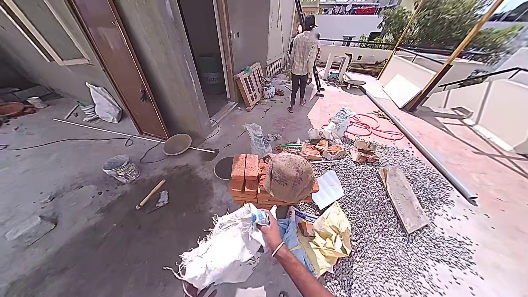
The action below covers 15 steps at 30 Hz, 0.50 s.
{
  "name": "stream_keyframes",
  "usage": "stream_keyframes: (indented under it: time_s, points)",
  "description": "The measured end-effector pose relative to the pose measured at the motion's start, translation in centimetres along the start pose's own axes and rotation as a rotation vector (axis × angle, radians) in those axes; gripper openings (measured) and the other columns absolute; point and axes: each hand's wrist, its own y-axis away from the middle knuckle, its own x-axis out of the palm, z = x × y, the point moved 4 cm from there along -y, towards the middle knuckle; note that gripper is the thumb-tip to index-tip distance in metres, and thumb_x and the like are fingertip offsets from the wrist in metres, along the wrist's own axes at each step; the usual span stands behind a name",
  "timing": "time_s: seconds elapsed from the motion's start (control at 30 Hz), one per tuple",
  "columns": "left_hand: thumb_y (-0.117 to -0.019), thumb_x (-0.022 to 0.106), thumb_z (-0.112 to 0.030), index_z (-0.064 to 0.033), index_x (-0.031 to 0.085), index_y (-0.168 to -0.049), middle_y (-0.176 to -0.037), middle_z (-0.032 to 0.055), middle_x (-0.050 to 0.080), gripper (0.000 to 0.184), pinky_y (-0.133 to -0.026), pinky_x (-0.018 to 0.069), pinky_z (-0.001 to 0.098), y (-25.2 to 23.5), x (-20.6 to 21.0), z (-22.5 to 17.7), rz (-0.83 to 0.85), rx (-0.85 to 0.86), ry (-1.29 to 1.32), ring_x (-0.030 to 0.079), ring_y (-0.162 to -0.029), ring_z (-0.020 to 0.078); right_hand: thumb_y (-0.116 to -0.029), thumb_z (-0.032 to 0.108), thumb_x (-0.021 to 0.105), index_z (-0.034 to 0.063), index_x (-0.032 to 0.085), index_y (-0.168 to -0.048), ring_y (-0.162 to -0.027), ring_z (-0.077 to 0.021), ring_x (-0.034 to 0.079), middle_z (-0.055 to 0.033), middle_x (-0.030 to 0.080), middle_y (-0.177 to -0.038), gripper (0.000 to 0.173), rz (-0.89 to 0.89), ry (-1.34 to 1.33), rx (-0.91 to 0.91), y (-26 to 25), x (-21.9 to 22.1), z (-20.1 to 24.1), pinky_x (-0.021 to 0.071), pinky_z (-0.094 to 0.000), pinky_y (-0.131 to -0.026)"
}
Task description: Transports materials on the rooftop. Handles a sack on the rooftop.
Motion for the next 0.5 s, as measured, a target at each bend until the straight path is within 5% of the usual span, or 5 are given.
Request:
stream_keyframes:
  time_s: [0.17, 0.23, 0.3, 0.4, 0.5]
  points:
    - [-0.1132, 0.020, -0.029, -0.0016, 0.018, -0.159, -0.154, 0.0244, 0.037, 0.054, -0.096, 0.0536, 0.0484, -0.3, 1.8, -2.1, 0.067, 0.218, -0.136, 0.053, -0.129, 0.0279, -0.0822, -0.009, 0.068, -0.0016, 0.057, -0.139, -0.118, -0.0254, 0.065, -0.0220, 0.066, -0.129, 0.058, -0.006, 0.114, -0.067, -0.2, -1.1, 0.1, 0.0532, -0.0427, -0.104]
    - [-0.1053, 0.039, -0.008, 0.0133, 0.035, -0.144, -0.134, 0.0260, 0.051, 0.044, -0.096, 0.0509, 0.0364, 0.6, 2.6, -2.9, 0.035, 0.280, -0.303, 0.056, -0.116, 0.0197, -0.0840, -0.007, 0.067, 0.0028, 0.059, -0.141, -0.119, -0.0310, 0.066, -0.0224, 0.067, -0.128, 0.058, 0.015, 0.287, -0.068, 0.1, -1.4, 1.0, 0.0516, -0.0493, -0.104]
    - [-0.0974, 0.054, 0.002, 0.0194, 0.046, -0.136, -0.133, 0.0311, 0.055, 0.043, -0.105, 0.0445, 0.0379, 1.7, 4.0, -3.4, -0.046, 0.256, -0.351, 0.055, -0.119, 0.0238, -0.0882, -0.001, 0.066, 0.0119, 0.061, -0.142, -0.114, -0.0352, 0.069, -0.0198, 0.072, -0.123, 0.055, 0.068, 0.529, -0.066, 0.6, -1.0, 1.8, 0.0523, -0.0558, -0.100]
    - [-0.0947, 0.056, 0.009, 0.0168, 0.040, -0.141, -0.136, 0.0279, 0.052, 0.050, -0.104, 0.0448, 0.0308, 1.0, 6.9, -3.8, -0.021, 0.303, -0.266, 0.054, -0.120, 0.0186, -0.0877, -0.003, 0.061, 0.0167, 0.062, -0.143, -0.113, -0.0370, 0.069, -0.0161, 0.071, -0.126, 0.059, 0.246, 0.839, -0.178, 1.2, 0.5, 2.3, 0.0536, -0.0588, -0.096]
    - [-0.0981, 0.054, 0.007, 0.0109, 0.029, -0.153, -0.147, 0.0262, 0.047, 0.060, -0.107, 0.0454, 0.0295, 0.1, 9.6, -3.5, 0.068, 0.380, -0.167, 0.054, -0.127, 0.0178, -0.0846, -0.004, 0.064, 0.0153, 0.069, -0.135, -0.099, -0.0403, 0.072, -0.0223, 0.071, -0.116, 0.054, 0.368, 1.045, -0.417, 2.5, 2.2, 1.6, 0.0575, -0.0564, -0.083]
